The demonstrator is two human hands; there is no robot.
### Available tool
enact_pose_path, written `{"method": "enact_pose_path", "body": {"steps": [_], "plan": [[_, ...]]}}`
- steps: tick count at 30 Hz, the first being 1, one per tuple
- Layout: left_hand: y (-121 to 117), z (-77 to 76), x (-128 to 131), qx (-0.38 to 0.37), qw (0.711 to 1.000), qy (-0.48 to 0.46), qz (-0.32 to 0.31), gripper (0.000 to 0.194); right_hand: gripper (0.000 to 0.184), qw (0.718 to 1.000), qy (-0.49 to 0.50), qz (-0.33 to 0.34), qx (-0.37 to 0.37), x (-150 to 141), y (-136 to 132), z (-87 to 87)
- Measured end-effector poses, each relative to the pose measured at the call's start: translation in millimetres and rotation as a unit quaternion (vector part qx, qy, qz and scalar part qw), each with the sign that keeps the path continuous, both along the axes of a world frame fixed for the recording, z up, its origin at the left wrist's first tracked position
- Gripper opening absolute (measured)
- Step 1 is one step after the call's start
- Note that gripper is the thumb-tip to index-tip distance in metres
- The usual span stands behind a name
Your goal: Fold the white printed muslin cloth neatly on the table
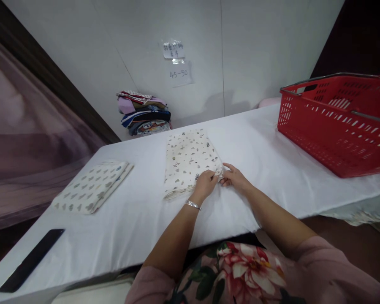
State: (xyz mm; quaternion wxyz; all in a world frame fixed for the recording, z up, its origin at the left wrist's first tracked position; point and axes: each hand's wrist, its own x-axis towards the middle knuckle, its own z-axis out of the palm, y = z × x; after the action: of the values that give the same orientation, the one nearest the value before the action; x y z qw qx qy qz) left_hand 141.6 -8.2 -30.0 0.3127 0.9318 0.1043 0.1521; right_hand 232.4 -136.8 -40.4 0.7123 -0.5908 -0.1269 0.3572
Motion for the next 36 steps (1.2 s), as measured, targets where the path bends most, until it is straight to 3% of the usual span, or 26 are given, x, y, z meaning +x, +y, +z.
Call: {"method": "enact_pose_path", "body": {"steps": [5,12,17,25,30,36], "plan": [[2,0.0,0,0.002,1.000,-0.016,0.016,0.027,0.067,1.000,0.019,-0.005,-0.007,3,-2,-1.8],[0,-0.7,0,0.121,0.992,-0.019,-0.002,0.021,0.065,0.999,0.051,0.004,0.000,7,-3,-4.8],[0,-1.2,0,0.155,0.987,-0.020,-0.035,0.020,0.065,0.999,0.038,0.007,0.012,7,-1,-7.9],[1,-1.7,-2,0.115,0.992,-0.014,-0.043,0.020,0.061,1.000,0.024,0.005,0.014,2,-3,-1.1],[4,-1.8,-2,0.074,0.995,-0.002,-0.059,0.021,0.069,1.000,0.022,0.007,0.003,3,-1,-1.6],[12,6.6,-2,0.042,0.998,0.008,-0.053,0.022,0.068,1.000,0.015,0.002,-0.011,3,0,-2.1]]}}
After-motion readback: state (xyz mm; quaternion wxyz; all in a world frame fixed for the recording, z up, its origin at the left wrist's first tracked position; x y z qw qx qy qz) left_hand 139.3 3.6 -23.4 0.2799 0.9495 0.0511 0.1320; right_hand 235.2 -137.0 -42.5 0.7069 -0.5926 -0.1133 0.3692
